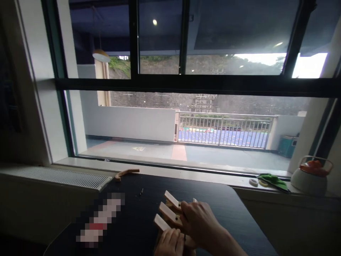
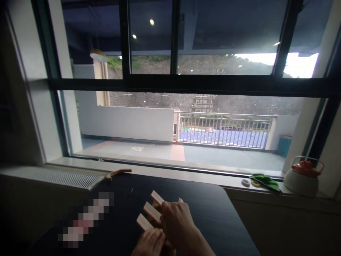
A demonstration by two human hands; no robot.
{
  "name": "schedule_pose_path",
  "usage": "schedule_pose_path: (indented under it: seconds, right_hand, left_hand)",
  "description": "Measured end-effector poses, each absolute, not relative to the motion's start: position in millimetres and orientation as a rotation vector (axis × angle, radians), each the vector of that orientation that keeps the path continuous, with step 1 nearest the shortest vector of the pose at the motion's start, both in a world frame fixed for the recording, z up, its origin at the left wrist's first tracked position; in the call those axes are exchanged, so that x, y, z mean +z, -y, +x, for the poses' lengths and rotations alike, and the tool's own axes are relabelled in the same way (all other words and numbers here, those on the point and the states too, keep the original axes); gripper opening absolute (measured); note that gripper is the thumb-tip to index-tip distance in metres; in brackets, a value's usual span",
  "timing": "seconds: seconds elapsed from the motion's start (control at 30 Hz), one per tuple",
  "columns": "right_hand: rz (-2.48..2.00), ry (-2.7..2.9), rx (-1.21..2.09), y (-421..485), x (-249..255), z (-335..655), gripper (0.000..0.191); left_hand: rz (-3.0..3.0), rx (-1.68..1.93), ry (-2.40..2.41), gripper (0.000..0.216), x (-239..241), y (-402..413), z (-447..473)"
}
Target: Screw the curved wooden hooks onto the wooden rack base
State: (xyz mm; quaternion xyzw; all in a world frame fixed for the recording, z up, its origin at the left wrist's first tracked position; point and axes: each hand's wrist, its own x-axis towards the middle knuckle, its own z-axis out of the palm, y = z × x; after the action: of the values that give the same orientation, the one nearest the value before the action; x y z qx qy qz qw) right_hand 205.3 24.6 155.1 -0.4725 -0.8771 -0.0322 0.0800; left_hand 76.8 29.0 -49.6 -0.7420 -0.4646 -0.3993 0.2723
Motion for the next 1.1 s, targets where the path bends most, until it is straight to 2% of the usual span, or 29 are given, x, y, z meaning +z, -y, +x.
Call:
schedule_pose_path:
  seconds: [0.27, 0.47, 0.7, 0.73, 0.83, 0.97, 1.1]
  right_hand:
    - [-1.366, 2.669, -0.128, -37.8, 146.8, 198.7, 0.015]
    - [-1.439, 2.593, -0.106, -31.8, 149.9, 192.4, 0.015]
    - [-1.600, 2.505, -0.162, -23.4, 156.1, 187.4, 0.017]
    - [-1.601, 2.510, -0.169, -22.8, 156.6, 187.0, 0.018]
    - [-1.584, 2.549, -0.211, -22.4, 157.1, 187.8, 0.017]
    - [-1.523, 2.622, -0.247, -25.3, 157.1, 190.2, 0.018]
    - [-1.494, 2.663, -0.247, -27.6, 157.7, 185.8, 0.021]
  left_hand:
    - [-2.334, -0.895, 1.545, 0.024, -6.0, -4.3, 77.0]
    - [-2.318, -0.928, 1.414, 0.033, -33.2, -17.6, 73.2]
    - [-2.307, -1.046, 1.316, 0.029, -50.2, -28.0, 73.7]
    - [-2.333, -1.055, 1.330, 0.032, -45.4, -23.9, 73.6]
    - [-2.511, -1.024, 1.361, 0.074, -21.5, -3.4, 70.8]
    - [-2.550, -0.977, 1.470, 0.072, 8.4, 23.0, 68.0]
    - [-2.531, -0.944, 1.484, 0.073, 12.2, 31.3, 69.8]
